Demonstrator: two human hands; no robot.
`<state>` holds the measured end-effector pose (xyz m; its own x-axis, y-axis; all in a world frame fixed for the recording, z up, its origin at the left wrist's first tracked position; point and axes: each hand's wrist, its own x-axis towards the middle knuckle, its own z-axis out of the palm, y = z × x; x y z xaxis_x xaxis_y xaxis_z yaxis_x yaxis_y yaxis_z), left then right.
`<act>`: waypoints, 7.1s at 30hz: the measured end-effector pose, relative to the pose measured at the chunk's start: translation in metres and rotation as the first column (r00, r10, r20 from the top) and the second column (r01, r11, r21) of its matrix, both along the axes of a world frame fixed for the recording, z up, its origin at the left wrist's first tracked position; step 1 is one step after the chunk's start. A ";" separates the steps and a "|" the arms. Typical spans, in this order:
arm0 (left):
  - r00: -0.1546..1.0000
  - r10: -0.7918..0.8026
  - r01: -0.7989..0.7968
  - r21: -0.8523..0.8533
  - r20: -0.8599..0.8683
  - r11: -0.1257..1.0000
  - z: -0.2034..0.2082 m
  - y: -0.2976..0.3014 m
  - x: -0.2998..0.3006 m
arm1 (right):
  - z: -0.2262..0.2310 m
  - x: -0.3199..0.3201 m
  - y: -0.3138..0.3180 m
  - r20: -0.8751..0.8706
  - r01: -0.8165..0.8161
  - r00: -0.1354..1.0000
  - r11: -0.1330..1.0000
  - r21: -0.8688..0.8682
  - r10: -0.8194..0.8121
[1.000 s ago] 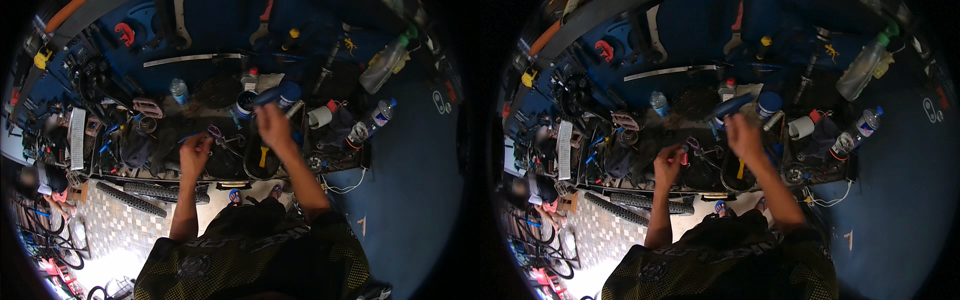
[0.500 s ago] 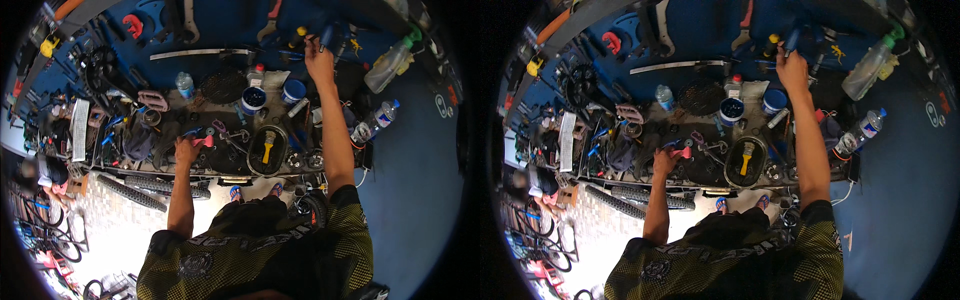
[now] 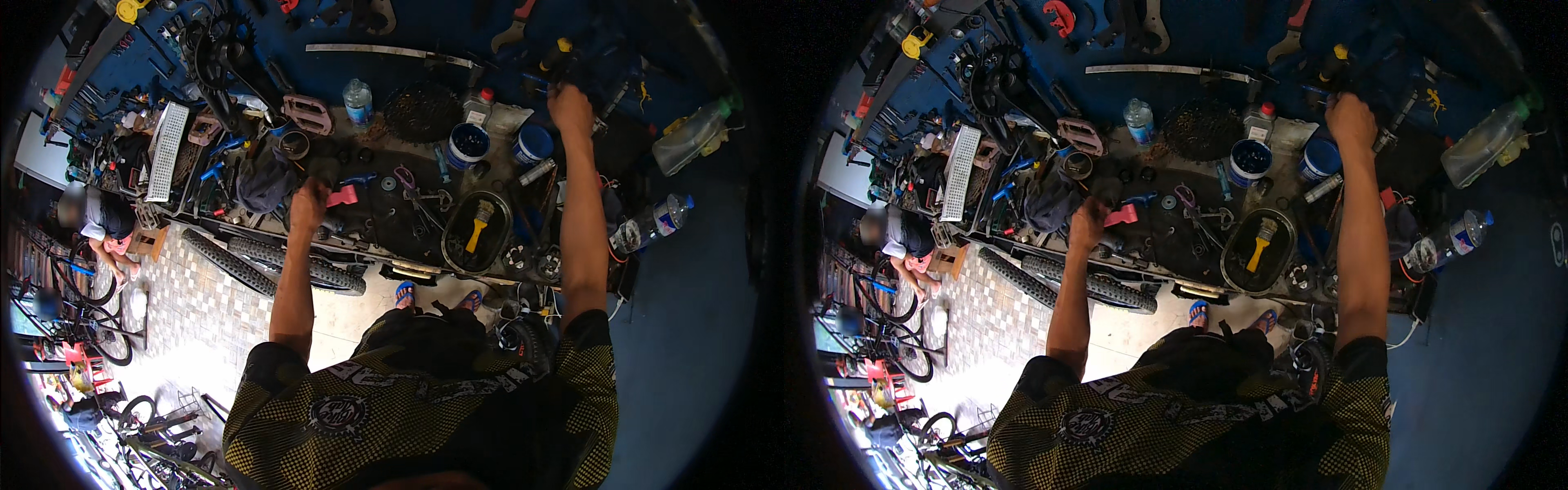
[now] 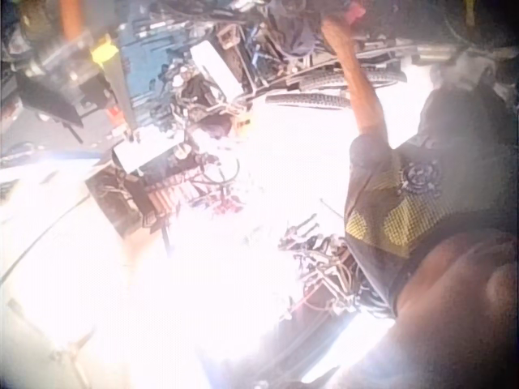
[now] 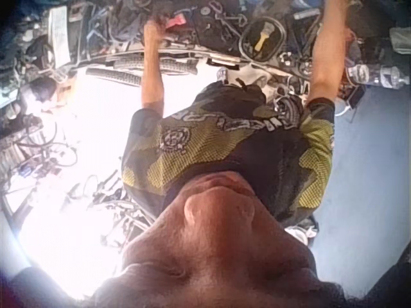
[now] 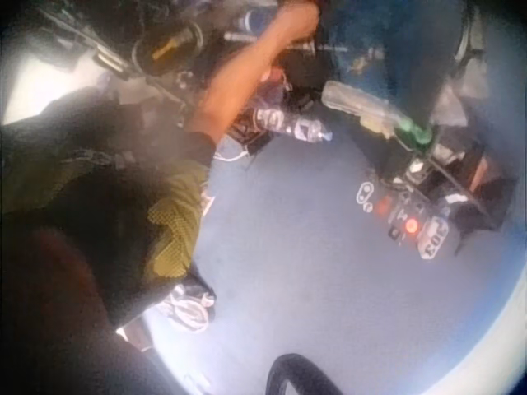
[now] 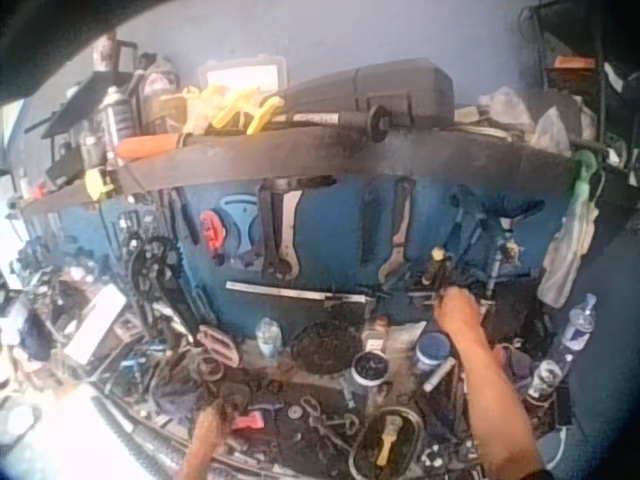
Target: The person scrubs a bicycle cassette with a yellow brush, then scrubs a derailleur hanger and other small parts in a container. The person works at a cluttered workbench in a bicycle repair shop.
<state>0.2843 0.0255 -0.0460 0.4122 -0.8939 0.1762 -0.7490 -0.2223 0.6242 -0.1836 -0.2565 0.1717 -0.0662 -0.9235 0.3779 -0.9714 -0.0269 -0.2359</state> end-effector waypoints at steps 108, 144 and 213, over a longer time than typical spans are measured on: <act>0.697 -0.478 0.504 -0.108 -0.535 0.857 0.051 0.017 -0.207 | -0.182 -0.069 0.176 -0.108 -0.011 0.990 0.831 0.555 0.086; 0.464 -0.241 0.457 -0.003 -0.853 0.889 0.064 0.041 -0.230 | -0.187 -0.024 0.245 0.168 -0.663 0.742 0.673 0.328 0.649; 0.820 -0.415 0.563 0.420 -0.394 0.712 0.081 -0.015 -0.273 | -0.197 -0.050 0.219 0.546 -0.318 0.816 0.936 0.151 0.189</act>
